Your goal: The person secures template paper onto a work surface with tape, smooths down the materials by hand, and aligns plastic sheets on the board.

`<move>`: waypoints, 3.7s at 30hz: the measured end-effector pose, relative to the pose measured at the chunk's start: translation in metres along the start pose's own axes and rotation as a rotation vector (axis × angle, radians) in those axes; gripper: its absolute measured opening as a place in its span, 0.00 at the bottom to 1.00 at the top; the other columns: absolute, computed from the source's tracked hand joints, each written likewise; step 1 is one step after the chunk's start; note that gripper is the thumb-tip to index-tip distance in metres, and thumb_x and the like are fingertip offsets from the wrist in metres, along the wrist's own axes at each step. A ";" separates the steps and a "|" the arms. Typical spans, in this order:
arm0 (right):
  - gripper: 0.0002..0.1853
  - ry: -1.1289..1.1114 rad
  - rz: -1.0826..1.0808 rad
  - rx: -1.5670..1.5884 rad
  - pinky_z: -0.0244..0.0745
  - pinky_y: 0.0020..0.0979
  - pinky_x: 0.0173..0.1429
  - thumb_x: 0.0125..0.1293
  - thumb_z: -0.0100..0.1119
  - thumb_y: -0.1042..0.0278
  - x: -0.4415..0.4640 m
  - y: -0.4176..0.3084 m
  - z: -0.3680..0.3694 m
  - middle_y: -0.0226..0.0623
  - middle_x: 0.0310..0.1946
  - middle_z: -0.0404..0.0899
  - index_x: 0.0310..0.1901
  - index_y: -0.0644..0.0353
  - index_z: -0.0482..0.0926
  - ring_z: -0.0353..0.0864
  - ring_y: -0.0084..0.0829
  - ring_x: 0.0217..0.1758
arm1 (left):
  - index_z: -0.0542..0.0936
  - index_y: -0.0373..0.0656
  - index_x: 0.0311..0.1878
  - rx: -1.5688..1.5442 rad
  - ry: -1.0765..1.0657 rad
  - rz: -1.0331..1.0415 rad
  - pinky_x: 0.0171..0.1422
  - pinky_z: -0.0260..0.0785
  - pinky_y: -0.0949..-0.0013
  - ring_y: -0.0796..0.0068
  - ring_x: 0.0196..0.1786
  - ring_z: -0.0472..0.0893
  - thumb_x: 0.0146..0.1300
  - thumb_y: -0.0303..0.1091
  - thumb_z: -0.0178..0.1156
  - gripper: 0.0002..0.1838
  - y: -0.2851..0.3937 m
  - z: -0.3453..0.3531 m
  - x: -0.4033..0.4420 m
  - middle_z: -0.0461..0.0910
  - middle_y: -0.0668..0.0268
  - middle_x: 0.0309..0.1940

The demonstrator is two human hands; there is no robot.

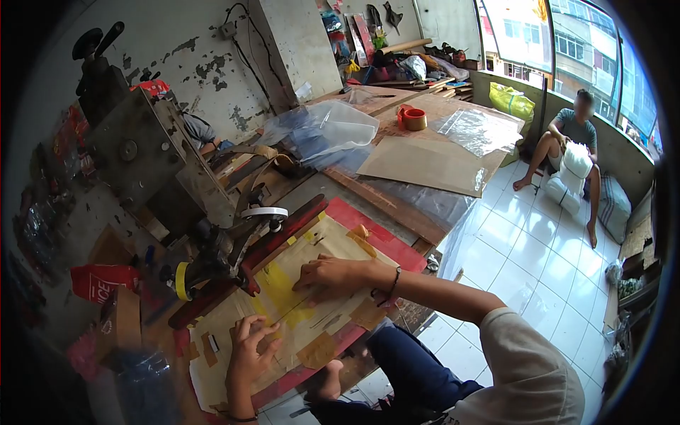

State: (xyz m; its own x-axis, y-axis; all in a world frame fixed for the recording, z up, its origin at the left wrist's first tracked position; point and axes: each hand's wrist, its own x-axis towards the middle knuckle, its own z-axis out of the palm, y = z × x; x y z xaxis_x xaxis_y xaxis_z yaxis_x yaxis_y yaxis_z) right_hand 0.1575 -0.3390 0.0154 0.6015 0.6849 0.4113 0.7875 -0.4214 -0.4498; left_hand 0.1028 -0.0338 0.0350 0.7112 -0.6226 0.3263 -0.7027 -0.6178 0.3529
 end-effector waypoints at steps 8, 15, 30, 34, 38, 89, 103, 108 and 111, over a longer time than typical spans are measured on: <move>0.15 -0.057 -0.059 0.143 0.64 0.41 0.64 0.61 0.66 0.59 0.004 0.005 0.000 0.31 0.50 0.81 0.48 0.50 0.84 0.74 0.39 0.58 | 0.79 0.43 0.55 -0.005 0.049 0.022 0.59 0.64 0.61 0.62 0.48 0.76 0.55 0.36 0.69 0.24 0.003 -0.002 0.005 0.79 0.61 0.42; 0.21 0.026 -0.022 0.090 0.68 0.41 0.63 0.58 0.70 0.64 0.005 -0.003 -0.003 0.35 0.51 0.81 0.53 0.54 0.82 0.75 0.40 0.56 | 0.79 0.38 0.56 -0.057 0.091 -0.069 0.41 0.68 0.64 0.64 0.34 0.73 0.54 0.33 0.70 0.25 0.007 0.001 0.002 0.72 0.59 0.31; 0.03 0.232 -0.038 -0.040 0.70 0.35 0.56 0.57 0.65 0.67 -0.005 0.001 -0.014 0.29 0.35 0.82 0.32 0.54 0.85 0.78 0.33 0.46 | 0.77 0.41 0.35 0.191 0.218 -0.014 0.35 0.70 0.60 0.60 0.30 0.79 0.52 0.23 0.62 0.07 0.004 -0.006 0.000 0.75 0.61 0.27; 0.04 0.274 0.012 -0.157 0.70 0.36 0.58 0.55 0.66 0.66 -0.008 0.000 -0.017 0.29 0.36 0.83 0.32 0.53 0.85 0.78 0.33 0.48 | 0.79 0.41 0.36 0.256 0.191 -0.039 0.37 0.70 0.58 0.59 0.31 0.80 0.51 0.23 0.60 0.08 -0.001 -0.008 -0.004 0.77 0.62 0.31; 0.03 0.338 0.006 -0.188 0.69 0.37 0.57 0.57 0.63 0.66 -0.010 0.006 -0.017 0.31 0.35 0.80 0.31 0.54 0.83 0.77 0.35 0.46 | 0.78 0.40 0.35 0.195 0.203 -0.141 0.40 0.70 0.57 0.56 0.35 0.80 0.51 0.24 0.61 0.07 0.003 -0.014 -0.006 0.77 0.60 0.33; 0.08 0.230 -0.010 -0.200 0.68 0.39 0.60 0.60 0.65 0.60 -0.015 0.005 -0.008 0.31 0.42 0.81 0.39 0.50 0.86 0.77 0.33 0.51 | 0.84 0.40 0.53 0.096 0.084 -0.114 0.51 0.68 0.59 0.58 0.44 0.74 0.58 0.33 0.65 0.19 0.001 -0.001 0.000 0.71 0.59 0.37; 0.07 0.085 -0.013 -0.264 0.75 0.39 0.54 0.58 0.64 0.68 0.003 -0.007 -0.010 0.35 0.39 0.82 0.38 0.58 0.84 0.79 0.38 0.50 | 0.84 0.43 0.47 0.080 0.263 0.013 0.53 0.73 0.57 0.55 0.46 0.80 0.61 0.42 0.63 0.15 -0.021 -0.001 -0.012 0.78 0.58 0.40; 0.23 -0.149 0.221 -0.463 0.64 0.43 0.67 0.61 0.54 0.80 0.017 -0.065 -0.001 0.41 0.59 0.74 0.59 0.58 0.75 0.71 0.43 0.62 | 0.84 0.43 0.42 0.139 0.330 0.050 0.53 0.73 0.58 0.59 0.45 0.79 0.59 0.41 0.64 0.14 -0.028 0.008 -0.015 0.77 0.60 0.39; 0.23 -0.163 0.117 -0.365 0.63 0.45 0.69 0.63 0.51 0.81 0.033 -0.088 0.020 0.47 0.60 0.74 0.61 0.62 0.74 0.70 0.48 0.64 | 0.84 0.44 0.41 0.188 0.315 0.033 0.54 0.71 0.59 0.62 0.49 0.78 0.59 0.43 0.63 0.14 -0.032 0.016 -0.015 0.77 0.61 0.39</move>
State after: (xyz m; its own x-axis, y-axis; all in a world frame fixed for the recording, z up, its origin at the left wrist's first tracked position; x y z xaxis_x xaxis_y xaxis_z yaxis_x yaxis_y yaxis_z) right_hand 0.1052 -0.2674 0.0524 0.6834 0.6928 0.2301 0.7289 -0.6649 -0.1631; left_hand 0.1139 -0.0122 0.0048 0.6384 -0.4829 0.5994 -0.6954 -0.6957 0.1803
